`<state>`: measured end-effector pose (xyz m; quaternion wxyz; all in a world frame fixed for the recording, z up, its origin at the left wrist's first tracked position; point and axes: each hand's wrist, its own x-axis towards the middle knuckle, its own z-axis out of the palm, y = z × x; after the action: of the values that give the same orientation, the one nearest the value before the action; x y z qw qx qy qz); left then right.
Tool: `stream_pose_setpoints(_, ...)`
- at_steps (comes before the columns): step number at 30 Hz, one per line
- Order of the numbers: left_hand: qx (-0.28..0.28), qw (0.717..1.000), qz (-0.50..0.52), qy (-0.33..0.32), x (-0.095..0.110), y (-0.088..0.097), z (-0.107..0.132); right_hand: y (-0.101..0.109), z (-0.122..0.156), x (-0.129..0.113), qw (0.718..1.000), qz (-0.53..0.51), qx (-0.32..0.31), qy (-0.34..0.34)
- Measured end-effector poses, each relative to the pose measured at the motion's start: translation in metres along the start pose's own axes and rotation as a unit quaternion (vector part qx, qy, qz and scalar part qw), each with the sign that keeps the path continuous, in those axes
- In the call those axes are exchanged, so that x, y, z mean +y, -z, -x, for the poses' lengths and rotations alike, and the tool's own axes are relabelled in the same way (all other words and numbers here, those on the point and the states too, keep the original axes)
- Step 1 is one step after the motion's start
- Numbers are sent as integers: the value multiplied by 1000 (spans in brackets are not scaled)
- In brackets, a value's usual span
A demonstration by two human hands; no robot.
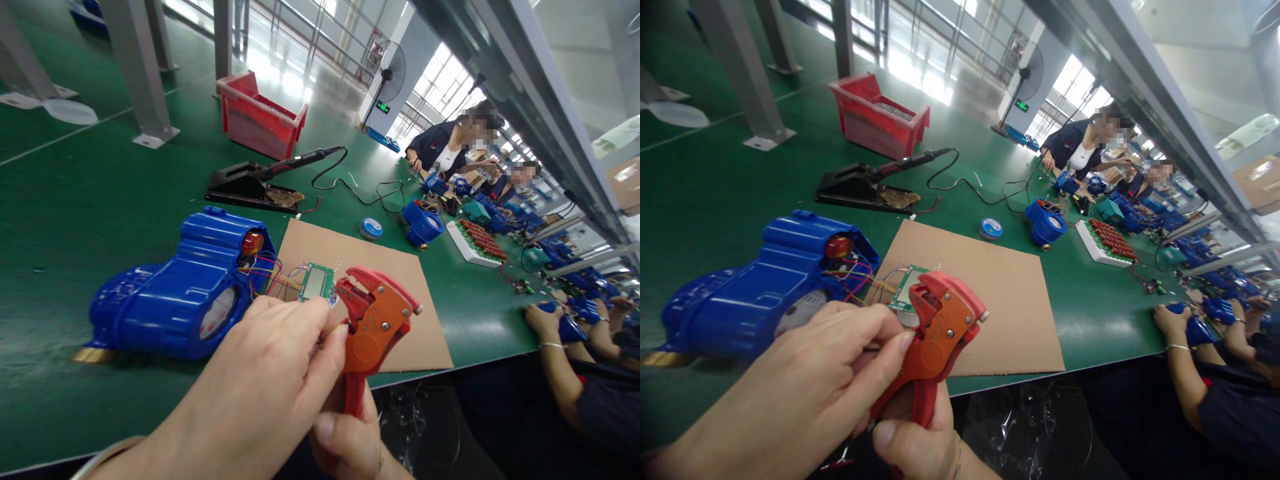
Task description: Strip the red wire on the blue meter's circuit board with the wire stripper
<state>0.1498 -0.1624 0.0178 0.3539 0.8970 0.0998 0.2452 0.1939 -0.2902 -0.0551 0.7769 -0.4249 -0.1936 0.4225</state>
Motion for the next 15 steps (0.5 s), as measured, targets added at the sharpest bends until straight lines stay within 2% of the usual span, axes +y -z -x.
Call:
stream_pose_setpoints(5,19,1000,4,-18,-4,-5,3,-2,-1,2,999,-34,-10,33)
stream_pose_setpoints(8,9,1000,8,-12,-4,-5,4,-3,-1,3,998,-41,-6,45)
stream_pose_setpoints(12,-16,1000,3,0,1,-1,3,-4,0,4,998,-30,19,56)
stream_pose_setpoints(15,-14,1000,-11,-18,2,0,3,-4,0,6,996,21,65,50)
